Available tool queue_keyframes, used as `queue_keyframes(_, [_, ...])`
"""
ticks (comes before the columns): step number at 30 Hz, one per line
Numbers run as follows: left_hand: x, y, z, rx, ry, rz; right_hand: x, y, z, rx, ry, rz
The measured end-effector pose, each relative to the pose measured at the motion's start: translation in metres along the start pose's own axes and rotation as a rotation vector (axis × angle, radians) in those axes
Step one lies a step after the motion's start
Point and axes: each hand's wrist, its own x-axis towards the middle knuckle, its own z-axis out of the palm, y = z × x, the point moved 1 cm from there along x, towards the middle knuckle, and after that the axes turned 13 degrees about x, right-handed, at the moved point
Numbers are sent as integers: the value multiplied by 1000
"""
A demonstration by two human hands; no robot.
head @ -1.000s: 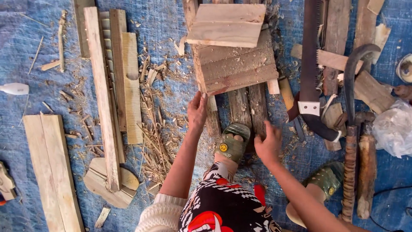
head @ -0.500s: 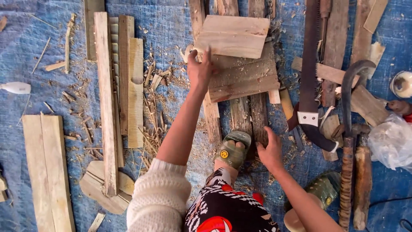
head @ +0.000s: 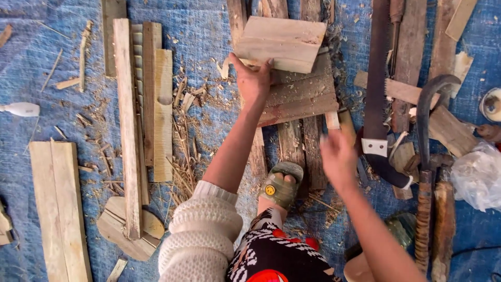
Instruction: A person uses a hand saw to cut through a small piece of wood while sitting on a tarp on the floor.
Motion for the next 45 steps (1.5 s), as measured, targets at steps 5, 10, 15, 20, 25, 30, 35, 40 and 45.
queue_keyframes(5, [-9,0,-5,-80,-20,-74,136,-47,41,929,41,371])
queue_keyframes(10, [-14,-4,-7,-69,-14,-113,230,15,84,1178,47,557])
queue_keyframes(15, [-58,2,-41,-54,127,270,170,-5,64,1263,-16,315])
queue_keyframes(20, [-96,14,-57,480,240,684,130,11,71,1324,135,439])
queue_keyframes(25, [-97,21,-45,796,15,636,119,16,84,1246,128,409])
queue_keyframes(30, [-74,19,-22,911,-239,463,83,0,39,364,113,155])
queue_keyframes(35, [-66,22,-11,933,-236,488,9,101,-57,-271,315,28])
queue_keyframes(40, [-45,31,3,1011,-197,654,-25,131,-73,-578,233,59])
queue_keyframes(45, [-51,55,-13,1072,-507,498,7,162,-95,-605,223,236])
